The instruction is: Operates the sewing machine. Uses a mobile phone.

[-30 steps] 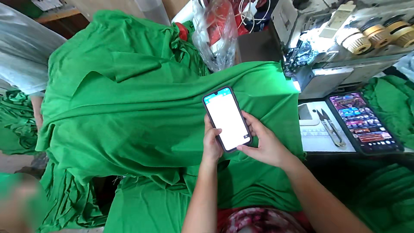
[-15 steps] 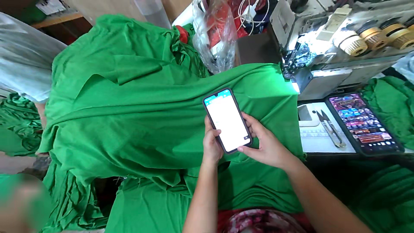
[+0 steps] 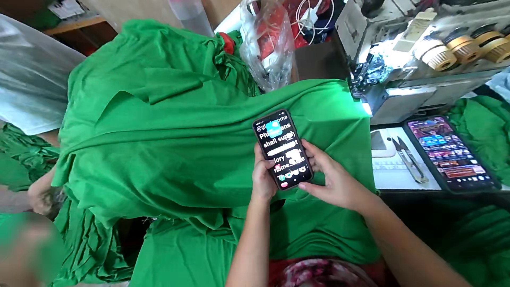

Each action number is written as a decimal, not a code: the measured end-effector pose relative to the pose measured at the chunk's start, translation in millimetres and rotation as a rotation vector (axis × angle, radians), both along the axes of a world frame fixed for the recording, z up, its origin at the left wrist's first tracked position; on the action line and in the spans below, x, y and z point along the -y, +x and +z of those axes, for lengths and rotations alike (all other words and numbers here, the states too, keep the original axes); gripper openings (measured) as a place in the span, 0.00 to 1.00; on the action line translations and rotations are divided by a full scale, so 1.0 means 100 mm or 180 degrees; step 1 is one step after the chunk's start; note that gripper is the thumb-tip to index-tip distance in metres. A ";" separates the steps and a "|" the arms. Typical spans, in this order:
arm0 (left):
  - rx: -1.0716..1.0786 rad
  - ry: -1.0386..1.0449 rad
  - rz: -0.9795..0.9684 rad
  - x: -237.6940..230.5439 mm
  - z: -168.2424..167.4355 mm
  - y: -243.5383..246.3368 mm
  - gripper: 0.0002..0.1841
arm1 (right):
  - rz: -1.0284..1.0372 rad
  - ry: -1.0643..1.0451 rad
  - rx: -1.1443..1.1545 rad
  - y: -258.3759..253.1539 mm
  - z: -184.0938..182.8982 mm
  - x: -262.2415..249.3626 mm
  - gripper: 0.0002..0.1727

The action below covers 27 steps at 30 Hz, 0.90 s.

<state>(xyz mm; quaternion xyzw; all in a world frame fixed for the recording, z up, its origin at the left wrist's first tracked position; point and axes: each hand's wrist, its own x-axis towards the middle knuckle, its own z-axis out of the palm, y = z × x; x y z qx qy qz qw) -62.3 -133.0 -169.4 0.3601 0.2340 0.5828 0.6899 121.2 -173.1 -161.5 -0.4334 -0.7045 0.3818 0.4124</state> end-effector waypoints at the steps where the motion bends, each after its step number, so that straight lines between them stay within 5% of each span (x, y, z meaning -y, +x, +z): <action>1: 0.0002 0.0011 -0.0011 0.00 0.00 0.00 0.31 | -0.0041 0.0051 0.0077 0.00 0.02 0.02 0.53; 6: 0.0077 -0.0029 -0.0015 0.00 -0.01 0.00 0.31 | -0.0404 0.0492 0.0657 0.02 0.02 0.11 0.43; 11: 0.0091 -0.0033 -0.0071 0.00 -0.01 0.00 0.32 | -0.0541 0.1458 0.1223 0.10 -0.02 0.12 0.18; 20: 0.0050 -0.0053 0.0003 0.00 0.01 0.01 0.29 | -0.0230 0.2202 0.1606 0.04 0.07 0.01 0.18; 27: -0.0034 -0.0097 0.0019 0.00 0.02 0.02 0.31 | -0.0833 0.2001 0.1920 0.04 0.23 -0.19 0.25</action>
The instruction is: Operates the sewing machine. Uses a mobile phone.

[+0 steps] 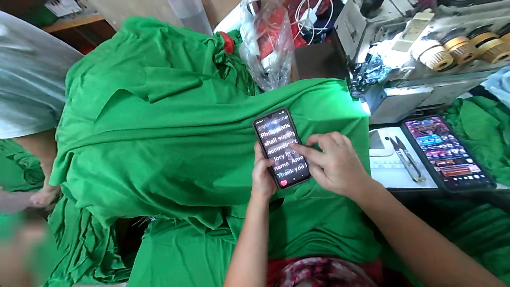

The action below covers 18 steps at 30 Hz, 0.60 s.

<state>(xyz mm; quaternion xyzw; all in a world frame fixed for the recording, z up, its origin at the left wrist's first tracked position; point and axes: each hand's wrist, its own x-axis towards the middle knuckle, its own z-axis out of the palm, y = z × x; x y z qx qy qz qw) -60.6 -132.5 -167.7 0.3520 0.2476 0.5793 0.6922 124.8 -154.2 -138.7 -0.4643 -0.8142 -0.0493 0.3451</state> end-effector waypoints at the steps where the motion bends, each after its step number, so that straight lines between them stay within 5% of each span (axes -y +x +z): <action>1: -0.0048 0.0001 0.0023 0.00 0.01 0.00 0.31 | -0.0080 0.0017 0.0001 0.01 0.03 -0.01 0.27; 18: -0.0106 0.0049 0.0054 0.00 0.01 0.00 0.32 | -0.0040 -0.0201 -0.0277 -0.16 -0.07 0.17 0.22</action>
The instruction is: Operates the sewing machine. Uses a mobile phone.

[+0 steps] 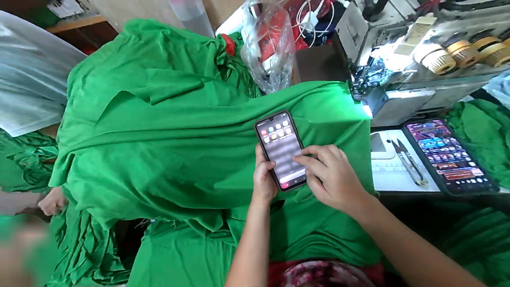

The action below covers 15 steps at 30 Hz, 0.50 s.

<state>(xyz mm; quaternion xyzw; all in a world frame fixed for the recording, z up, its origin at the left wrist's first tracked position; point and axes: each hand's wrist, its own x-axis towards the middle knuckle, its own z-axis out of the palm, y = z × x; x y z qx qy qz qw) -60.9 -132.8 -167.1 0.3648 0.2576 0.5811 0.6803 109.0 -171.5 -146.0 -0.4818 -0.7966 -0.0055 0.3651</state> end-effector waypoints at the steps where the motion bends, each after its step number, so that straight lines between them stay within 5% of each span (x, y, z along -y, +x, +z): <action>1: 0.0006 0.0010 -0.0003 0.00 -0.01 0.00 0.32 | 0.0009 0.0016 0.0007 -0.04 0.00 0.00 0.22; 15: 0.0112 0.0154 0.0013 -0.01 -0.04 0.01 0.26 | -0.0117 0.0147 0.0187 -0.23 0.15 -0.17 0.20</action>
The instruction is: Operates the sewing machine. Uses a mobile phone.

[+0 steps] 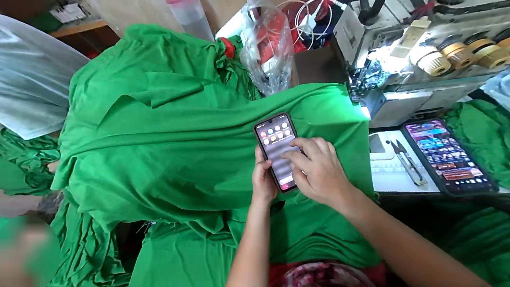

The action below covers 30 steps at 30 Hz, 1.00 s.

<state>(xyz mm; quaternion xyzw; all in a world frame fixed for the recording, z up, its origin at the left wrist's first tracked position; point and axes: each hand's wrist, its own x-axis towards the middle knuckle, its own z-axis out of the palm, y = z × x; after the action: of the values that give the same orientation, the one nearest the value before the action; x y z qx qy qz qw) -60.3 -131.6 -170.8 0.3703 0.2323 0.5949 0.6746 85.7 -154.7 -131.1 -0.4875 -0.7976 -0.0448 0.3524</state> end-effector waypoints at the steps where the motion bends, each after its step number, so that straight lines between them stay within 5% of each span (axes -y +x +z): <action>1: 0.0001 0.0002 0.0003 0.00 0.00 0.00 0.26 | -0.0022 0.0039 -0.0014 0.00 0.01 -0.02 0.19; 12: 0.0021 0.0006 -0.0034 0.00 -0.01 0.00 0.27 | -0.0490 0.0102 0.0062 0.00 0.03 -0.11 0.25; 30: -0.0202 -0.0146 0.0115 0.03 0.06 0.01 0.31 | -0.0168 -0.0068 -0.0399 0.21 -0.16 0.18 0.19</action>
<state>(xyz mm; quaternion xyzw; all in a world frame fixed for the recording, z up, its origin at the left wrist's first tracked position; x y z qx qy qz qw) -59.7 -135.1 -164.4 0.3691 0.2739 0.5894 0.6643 106.7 -172.4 -147.3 -0.5139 -0.7613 -0.0149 0.3951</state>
